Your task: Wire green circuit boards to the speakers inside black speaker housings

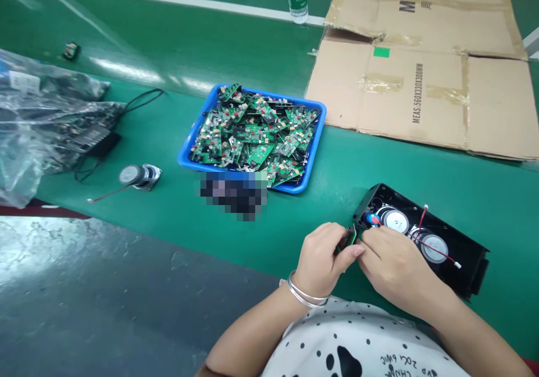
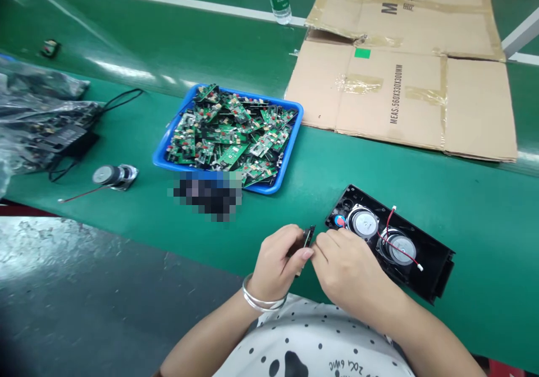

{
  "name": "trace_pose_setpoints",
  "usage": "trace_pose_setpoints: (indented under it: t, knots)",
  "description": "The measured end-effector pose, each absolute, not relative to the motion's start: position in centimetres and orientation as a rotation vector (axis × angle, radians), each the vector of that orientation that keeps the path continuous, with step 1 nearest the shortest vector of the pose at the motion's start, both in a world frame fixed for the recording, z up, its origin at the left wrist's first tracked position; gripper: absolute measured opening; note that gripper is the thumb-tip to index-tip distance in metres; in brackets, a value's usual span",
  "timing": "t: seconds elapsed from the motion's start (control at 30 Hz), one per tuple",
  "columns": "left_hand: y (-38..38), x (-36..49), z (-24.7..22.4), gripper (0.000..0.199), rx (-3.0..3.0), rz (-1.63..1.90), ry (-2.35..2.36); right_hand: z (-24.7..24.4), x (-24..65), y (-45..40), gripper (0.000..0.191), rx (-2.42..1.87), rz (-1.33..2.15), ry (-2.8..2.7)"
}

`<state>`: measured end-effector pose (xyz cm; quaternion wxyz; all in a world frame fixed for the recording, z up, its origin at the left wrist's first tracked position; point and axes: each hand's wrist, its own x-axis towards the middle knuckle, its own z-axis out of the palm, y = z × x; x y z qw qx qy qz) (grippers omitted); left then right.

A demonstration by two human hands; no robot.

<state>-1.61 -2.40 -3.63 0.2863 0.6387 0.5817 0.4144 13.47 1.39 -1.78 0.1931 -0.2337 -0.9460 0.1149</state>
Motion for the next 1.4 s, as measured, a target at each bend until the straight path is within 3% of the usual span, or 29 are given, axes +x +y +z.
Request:
trace_pose_setpoints:
  t: [0.47,0.63,0.83,0.97,1.17,1.4]
  knots:
    - [-2.9,-0.3,-5.2,0.049,1.654,1.526,1.284,-2.1,14.4,0.6,0.033,-0.634,0.429,-2.452]
    - [-2.5,-0.7,-3.9,0.053,1.691,1.375,1.184,-1.7,16.5,0.8,0.015,-0.644,0.513,-2.379]
    - [-2.6,-0.6,-3.5,0.048,1.448,1.047,1.058,-1.4,25.1,0.8,0.023,-1.254,0.438,-2.275]
    - [-2.1,0.3,-3.6,0.042,1.358,0.997,1.082,-2.4,29.1,-0.2,0.031,-1.406,0.510,-2.368]
    - [-1.1,2.0,-3.7,0.033,1.394,0.949,1.165,-3.9,27.7,-0.5,0.012,-1.347,0.605,-2.198]
    - [0.0,3.2,-3.7,0.029,1.435,0.947,1.302,-4.1,24.2,0.6,0.012,-1.286,0.778,-1.905]
